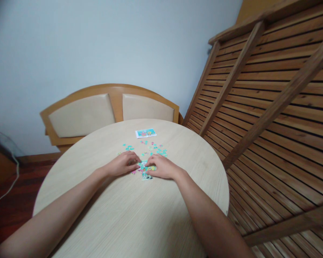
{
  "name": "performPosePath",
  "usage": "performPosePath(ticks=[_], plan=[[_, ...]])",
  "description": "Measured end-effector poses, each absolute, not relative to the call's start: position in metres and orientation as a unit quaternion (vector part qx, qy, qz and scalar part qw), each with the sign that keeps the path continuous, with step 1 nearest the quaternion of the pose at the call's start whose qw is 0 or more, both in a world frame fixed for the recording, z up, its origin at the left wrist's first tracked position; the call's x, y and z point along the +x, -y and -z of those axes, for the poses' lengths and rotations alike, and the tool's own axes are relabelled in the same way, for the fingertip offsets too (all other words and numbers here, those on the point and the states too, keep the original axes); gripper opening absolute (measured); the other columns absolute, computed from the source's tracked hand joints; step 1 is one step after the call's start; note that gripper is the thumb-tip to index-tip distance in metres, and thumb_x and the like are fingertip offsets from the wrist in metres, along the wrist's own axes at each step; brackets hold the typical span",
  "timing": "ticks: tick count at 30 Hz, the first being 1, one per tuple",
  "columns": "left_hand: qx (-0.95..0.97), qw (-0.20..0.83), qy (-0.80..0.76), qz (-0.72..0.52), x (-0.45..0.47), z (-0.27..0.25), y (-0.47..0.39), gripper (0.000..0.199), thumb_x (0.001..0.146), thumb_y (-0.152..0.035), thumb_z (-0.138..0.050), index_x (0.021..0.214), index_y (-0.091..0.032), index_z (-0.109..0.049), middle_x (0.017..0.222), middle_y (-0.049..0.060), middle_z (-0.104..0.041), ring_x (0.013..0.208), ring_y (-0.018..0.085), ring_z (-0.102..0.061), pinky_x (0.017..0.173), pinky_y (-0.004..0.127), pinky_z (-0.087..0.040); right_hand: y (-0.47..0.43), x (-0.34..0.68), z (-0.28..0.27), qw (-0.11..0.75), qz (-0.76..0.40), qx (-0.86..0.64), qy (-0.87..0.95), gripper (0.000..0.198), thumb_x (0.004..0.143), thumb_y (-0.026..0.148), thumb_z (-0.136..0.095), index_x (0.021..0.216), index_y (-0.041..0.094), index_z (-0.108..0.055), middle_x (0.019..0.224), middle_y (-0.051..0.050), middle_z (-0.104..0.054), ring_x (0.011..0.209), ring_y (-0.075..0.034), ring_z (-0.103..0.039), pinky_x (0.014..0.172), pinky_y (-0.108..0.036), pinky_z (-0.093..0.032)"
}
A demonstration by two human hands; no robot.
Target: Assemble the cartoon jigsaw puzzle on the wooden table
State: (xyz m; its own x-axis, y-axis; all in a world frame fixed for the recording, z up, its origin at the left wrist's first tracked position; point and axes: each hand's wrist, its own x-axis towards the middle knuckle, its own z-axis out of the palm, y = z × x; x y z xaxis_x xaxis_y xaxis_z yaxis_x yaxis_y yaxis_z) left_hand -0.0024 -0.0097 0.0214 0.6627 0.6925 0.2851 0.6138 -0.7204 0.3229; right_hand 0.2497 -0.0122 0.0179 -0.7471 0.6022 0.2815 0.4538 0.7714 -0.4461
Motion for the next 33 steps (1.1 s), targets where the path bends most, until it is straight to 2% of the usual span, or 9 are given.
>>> performPosePath(ticks=[15,27,33], plan=[[0.924,0.140,-0.303,-0.184,-0.004,-0.029,0.012,0.026,0.095,-0.041,-0.058,0.098,-0.021,-0.074,0.097,0.008,-0.072,0.094,0.020,-0.064,0.089,0.031,-0.044,0.012,0.250,-0.018,0.208,-0.181,-0.289,0.917,0.025,0.085,0.035,-0.071,0.105,0.021,-0.073,0.107,-0.007,-0.068,0.104,-0.023,-0.060,0.096,-0.036,-0.044],[0.939,0.135,-0.277,-0.155,-0.011,-0.031,0.012,0.026,0.095,-0.036,-0.057,0.106,-0.023,-0.076,0.106,0.010,-0.068,0.099,0.021,-0.062,0.092,0.031,-0.045,0.010,0.250,-0.016,0.208,-0.178,-0.289,0.917,0.025,0.086,0.036,-0.070,0.106,0.022,-0.072,0.107,-0.007,-0.068,0.105,-0.023,-0.059,0.095,-0.036,-0.045],[0.934,0.157,-0.268,-0.177,-0.012,-0.034,0.012,0.025,0.096,-0.033,-0.054,0.105,-0.021,-0.074,0.103,0.010,-0.071,0.097,0.020,-0.063,0.092,0.031,-0.045,0.010,0.250,-0.017,0.207,-0.171,-0.291,0.918,0.024,0.087,0.035,-0.068,0.106,0.022,-0.072,0.107,-0.008,-0.068,0.106,-0.023,-0.060,0.097,-0.037,-0.044]])
